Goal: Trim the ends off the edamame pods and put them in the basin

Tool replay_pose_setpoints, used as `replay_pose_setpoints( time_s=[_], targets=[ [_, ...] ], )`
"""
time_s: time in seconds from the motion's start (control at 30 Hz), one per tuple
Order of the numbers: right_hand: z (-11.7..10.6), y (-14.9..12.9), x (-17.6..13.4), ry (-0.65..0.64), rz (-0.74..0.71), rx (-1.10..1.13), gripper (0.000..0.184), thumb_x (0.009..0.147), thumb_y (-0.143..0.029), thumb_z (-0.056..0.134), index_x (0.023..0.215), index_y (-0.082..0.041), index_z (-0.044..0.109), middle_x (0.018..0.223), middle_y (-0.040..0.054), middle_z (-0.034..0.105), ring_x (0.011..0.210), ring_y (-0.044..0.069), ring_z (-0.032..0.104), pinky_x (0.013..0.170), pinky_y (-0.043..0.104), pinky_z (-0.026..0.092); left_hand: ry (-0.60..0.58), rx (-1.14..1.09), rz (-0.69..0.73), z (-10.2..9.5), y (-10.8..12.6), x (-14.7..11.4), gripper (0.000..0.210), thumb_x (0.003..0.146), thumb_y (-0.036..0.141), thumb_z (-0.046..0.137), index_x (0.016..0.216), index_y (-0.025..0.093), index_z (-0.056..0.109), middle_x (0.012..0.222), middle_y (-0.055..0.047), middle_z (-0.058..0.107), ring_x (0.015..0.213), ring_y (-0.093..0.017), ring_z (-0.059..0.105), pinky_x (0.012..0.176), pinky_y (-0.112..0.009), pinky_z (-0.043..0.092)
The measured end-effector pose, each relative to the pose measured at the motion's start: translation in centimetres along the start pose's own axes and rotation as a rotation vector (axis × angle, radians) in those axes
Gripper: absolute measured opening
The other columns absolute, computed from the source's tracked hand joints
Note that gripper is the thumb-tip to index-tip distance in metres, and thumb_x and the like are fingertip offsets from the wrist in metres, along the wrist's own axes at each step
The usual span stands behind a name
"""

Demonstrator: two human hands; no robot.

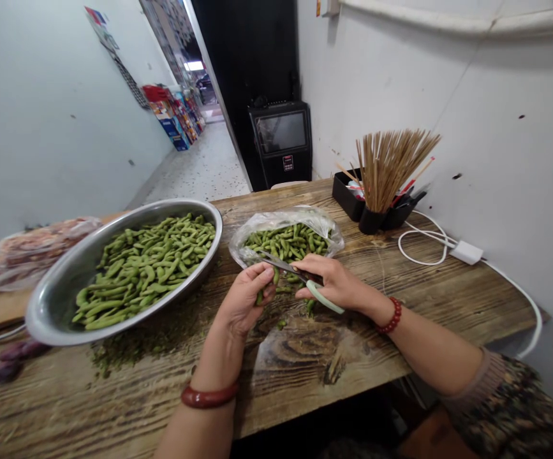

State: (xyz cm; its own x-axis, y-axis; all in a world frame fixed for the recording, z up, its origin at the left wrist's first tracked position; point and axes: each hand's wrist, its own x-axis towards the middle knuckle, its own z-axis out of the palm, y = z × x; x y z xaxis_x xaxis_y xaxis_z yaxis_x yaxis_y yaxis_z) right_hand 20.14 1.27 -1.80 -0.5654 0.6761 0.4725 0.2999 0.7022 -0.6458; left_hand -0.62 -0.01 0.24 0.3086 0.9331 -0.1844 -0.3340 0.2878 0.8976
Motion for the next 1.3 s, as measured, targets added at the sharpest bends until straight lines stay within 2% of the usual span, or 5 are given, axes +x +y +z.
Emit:
replay_pose_setpoints(
  time_s=[0.4,0.73,0.87,1.17,1.3],
  targets=[
    [-0.18,-0.53,-0.14,-0.043,0.034,-0.064,0.06,0.073,-0.042,0.074,0.123,-0.016,0.053,0.094,0.0054,0.054,0.08,0.017,0.052,0.071,0.029,0.046,0.197,0.147,0.11,0.71,-0.23,0.07,0.029,0.062,0.025,0.079,0.082,0.014,0.062,0.053,0.006,0.047,0.044,-0.003,0.035,0.043,-0.015,0.025],
    [0.07,-0.41,-0.28,-0.066,0.053,-0.089,0.064,0.072,-0.048,0.072,0.123,-0.015,0.053,0.097,0.0072,0.055,0.082,0.018,0.053,0.074,0.03,0.046,0.213,0.347,0.168,0.21,-0.55,0.17,0.025,0.062,0.028,0.079,0.081,0.014,0.071,0.065,0.002,0.058,0.049,-0.005,0.04,0.046,-0.019,0.03],
    [0.02,-0.23,-0.19,-0.069,0.036,-0.076,0.054,0.075,-0.045,0.071,0.118,-0.015,0.057,0.092,0.0056,0.056,0.077,0.016,0.053,0.07,0.028,0.045,0.199,0.369,0.161,-0.01,-0.6,0.22,0.024,0.064,0.029,0.077,0.082,0.014,0.071,0.062,0.003,0.055,0.048,-0.005,0.037,0.045,-0.019,0.027],
    [-0.57,-0.52,0.08,-0.092,0.032,-0.092,0.05,0.078,-0.04,0.069,0.119,-0.015,0.057,0.089,0.0055,0.058,0.08,0.017,0.055,0.071,0.027,0.044,0.208,0.432,0.174,-0.15,-0.42,0.32,0.021,0.066,0.028,0.076,0.077,0.013,0.066,0.059,0.004,0.051,0.047,-0.005,0.036,0.045,-0.018,0.027],
    [-0.41,-0.48,0.16,-0.034,0.083,-0.102,0.045,0.078,-0.039,0.069,0.114,-0.014,0.059,0.086,0.0041,0.056,0.075,0.016,0.054,0.069,0.027,0.044,0.21,0.317,0.146,0.03,-0.15,0.26,0.02,0.067,0.027,0.075,0.079,0.015,0.063,0.054,0.006,0.047,0.045,-0.004,0.036,0.043,-0.016,0.026]
  ],
)
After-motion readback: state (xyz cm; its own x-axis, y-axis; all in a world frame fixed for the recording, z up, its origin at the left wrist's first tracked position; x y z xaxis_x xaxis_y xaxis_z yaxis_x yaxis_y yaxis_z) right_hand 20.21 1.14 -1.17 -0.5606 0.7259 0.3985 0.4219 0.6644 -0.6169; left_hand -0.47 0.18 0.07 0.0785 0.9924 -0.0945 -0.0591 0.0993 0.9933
